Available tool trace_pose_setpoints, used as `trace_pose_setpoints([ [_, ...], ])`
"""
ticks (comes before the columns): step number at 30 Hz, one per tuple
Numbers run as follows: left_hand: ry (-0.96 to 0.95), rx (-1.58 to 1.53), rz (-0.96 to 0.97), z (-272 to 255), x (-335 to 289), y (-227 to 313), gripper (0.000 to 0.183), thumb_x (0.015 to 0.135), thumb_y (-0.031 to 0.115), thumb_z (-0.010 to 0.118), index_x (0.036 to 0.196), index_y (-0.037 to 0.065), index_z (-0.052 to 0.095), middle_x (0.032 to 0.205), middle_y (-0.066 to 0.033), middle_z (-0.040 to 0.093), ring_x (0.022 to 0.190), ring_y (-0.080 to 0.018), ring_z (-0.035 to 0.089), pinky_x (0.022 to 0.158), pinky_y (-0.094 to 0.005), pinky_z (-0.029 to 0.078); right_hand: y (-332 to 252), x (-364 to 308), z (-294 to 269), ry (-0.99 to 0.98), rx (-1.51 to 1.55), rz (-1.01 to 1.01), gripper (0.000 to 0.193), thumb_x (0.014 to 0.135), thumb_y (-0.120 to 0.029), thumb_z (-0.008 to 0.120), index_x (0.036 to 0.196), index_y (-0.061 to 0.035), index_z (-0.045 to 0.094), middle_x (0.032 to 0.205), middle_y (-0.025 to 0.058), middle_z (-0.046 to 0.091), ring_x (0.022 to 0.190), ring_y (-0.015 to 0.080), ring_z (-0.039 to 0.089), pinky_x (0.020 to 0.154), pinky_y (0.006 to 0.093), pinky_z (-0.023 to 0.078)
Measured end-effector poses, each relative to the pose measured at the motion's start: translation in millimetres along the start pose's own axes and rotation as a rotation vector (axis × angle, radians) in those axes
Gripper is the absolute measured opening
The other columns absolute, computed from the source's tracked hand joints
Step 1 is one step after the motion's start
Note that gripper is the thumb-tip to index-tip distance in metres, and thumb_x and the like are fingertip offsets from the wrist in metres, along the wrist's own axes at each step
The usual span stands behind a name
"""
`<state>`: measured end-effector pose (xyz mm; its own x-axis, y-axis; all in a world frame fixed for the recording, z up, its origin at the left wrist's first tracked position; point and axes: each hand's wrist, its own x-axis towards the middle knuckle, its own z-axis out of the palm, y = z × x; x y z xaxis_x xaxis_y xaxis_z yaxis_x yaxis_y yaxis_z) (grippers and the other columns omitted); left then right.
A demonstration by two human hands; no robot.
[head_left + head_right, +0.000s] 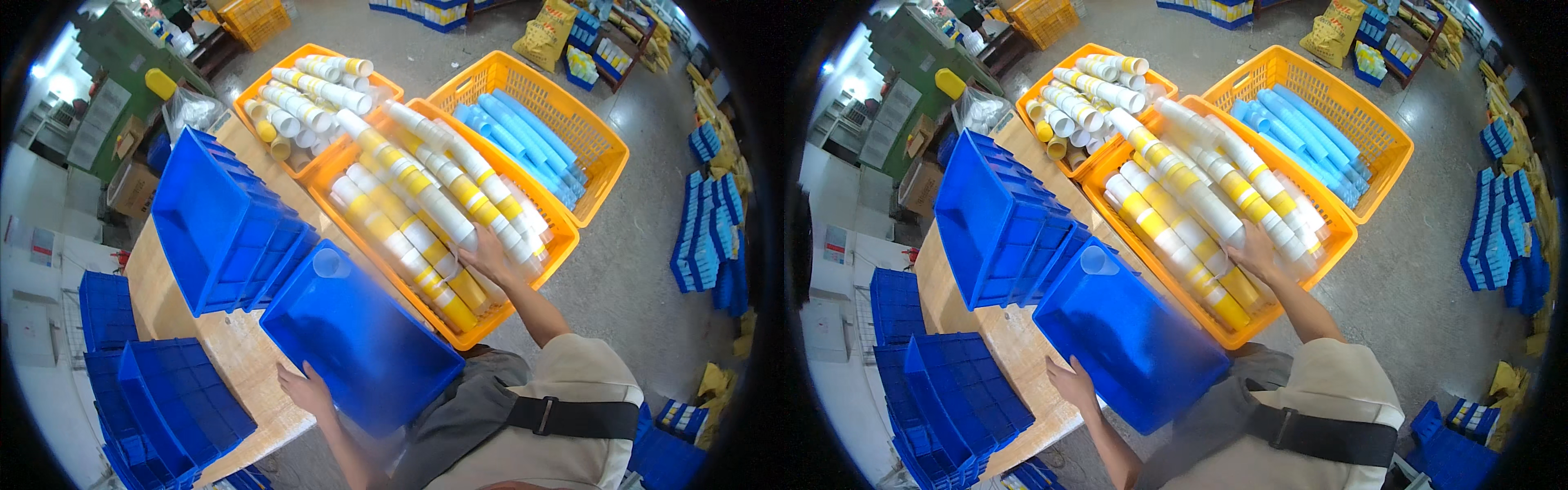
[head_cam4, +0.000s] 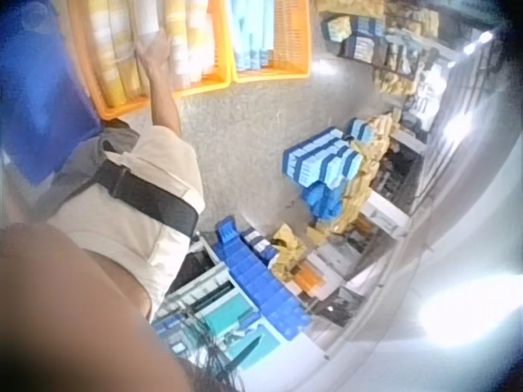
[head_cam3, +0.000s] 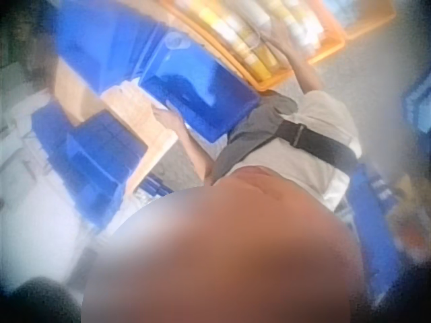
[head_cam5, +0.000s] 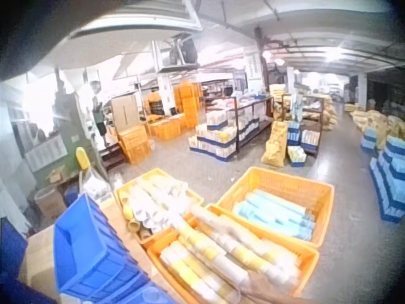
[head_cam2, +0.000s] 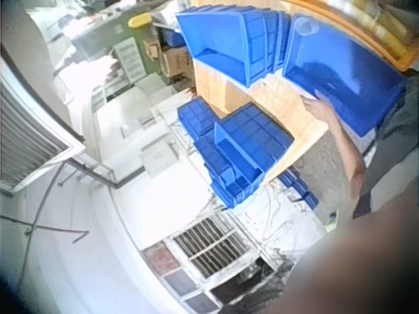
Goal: The person repeatedly picks up blue trays filled with small white and yellow plastic containers, scans them with a handheld green device, and places the trays on a conveyor. They also transfer stacks of white and yellow containers from yellow baskets into blue trays on a table.
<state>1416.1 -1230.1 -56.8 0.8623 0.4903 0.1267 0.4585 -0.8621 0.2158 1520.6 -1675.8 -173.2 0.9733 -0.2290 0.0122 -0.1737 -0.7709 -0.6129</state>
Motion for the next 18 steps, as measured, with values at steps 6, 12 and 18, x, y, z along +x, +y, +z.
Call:
trace_pose_setpoints([
  [6,0.019,-0.853,0.359,-8,69,119,0.024,0.094,0.004,0.057,0.117,-0.001,0.064,0.115,-0.0179,0.065,0.107,-0.0294,0.063,0.091,-0.0368,0.05,-30,-83,-60,0.037,0.003,-0.038,0.067,0.066,-0.03,0.082,0.122,-0.0013,0.056,0.111,0.0215,0.059,0.104,0.037,0.057,0.09,0.044,0.047],
  [12,-0.486,-1.505,0.041,9,167,255,0.071,0.091,0.032,0.069,0.138,-0.011,0.037,0.12,-0.0252,0.059,0.105,-0.0312,0.063,0.093,-0.0387,0.05,-105,-186,-144,-0.366,0.456,0.072,0.068,0.072,-0.028,0.079,0.129,-0.0005,0.054,0.121,0.019,0.059,0.11,0.0277,0.058,0.091,0.0377,0.048],
  [18,-1.275,-1.868,-0.398,18,163,236,0.051,0.096,0.037,0.057,0.127,-0.003,0.049,0.106,-0.0195,0.061,0.086,-0.029,0.065,0.073,-0.0429,0.057,-192,-220,-201,-0.999,1.346,-0.148,0.089,0.092,-0.067,0.047,0.142,0.0052,0.042,0.135,0.0168,0.054,0.121,0.0239,0.053,0.106,0.0384,0.038],
])
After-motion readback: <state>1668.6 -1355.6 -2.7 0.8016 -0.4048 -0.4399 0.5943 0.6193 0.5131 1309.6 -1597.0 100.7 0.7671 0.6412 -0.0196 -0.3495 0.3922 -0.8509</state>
